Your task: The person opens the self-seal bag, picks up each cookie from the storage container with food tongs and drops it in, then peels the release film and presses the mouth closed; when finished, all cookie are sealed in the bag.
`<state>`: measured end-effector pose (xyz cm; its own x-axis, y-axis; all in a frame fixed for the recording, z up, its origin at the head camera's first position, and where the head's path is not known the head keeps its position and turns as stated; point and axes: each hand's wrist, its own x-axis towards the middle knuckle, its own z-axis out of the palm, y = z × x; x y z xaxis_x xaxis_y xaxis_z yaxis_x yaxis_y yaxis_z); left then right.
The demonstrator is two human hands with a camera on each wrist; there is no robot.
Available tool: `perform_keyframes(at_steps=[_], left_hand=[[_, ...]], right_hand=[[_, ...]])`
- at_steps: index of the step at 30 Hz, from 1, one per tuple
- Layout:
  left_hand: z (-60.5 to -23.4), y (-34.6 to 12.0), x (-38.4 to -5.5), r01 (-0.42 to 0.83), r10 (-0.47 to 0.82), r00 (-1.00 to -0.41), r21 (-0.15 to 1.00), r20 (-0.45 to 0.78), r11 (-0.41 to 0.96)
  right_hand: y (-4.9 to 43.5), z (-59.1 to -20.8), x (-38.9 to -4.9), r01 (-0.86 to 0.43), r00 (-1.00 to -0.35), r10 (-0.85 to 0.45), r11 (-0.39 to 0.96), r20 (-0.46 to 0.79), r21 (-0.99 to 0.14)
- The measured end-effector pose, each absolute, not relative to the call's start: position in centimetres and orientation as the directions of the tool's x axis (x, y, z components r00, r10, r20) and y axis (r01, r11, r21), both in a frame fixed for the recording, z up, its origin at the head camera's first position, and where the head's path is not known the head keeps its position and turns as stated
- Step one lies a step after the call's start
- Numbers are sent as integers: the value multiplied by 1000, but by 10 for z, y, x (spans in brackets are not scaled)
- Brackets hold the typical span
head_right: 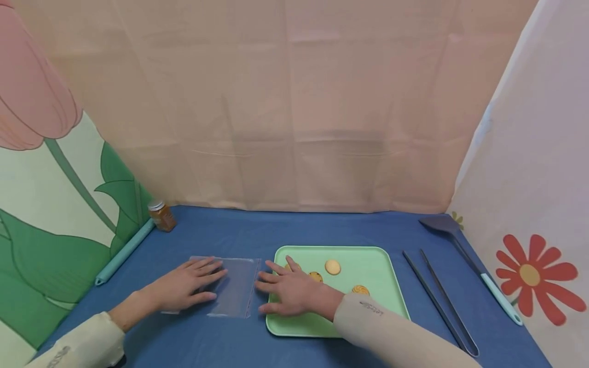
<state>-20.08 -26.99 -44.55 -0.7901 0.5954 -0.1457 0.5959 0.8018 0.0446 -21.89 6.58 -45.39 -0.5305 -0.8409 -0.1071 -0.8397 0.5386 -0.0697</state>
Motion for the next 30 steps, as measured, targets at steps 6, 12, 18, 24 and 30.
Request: perform_keyframes(at_steps=[6, 12, 18, 24, 30], left_hand=[[-452, -268, -203, 603, 600, -788, 26, -140, 797], [-453, -268, -205, 605, 601, -784, 24, -154, 796], [-455, -270, -206, 590, 584, -793, 20, -175, 807], [-458, -272, -207, 588, 582, -793, 26, -178, 809], [-460, -273, -207, 597, 593, -787, 34, -167, 802]], right_hand=[[51, -459, -222, -844, -518, -839, 533, -167, -56], [45, -462, -223, -836, -526, -823, 547, -214, -49], [44, -461, -223, -828, -533, -816, 557, -223, -62], [41, -459, -224, -823, -537, -812, 563, -229, -68], [38, -459, -225, -815, -543, -803, 575, -244, -76]])
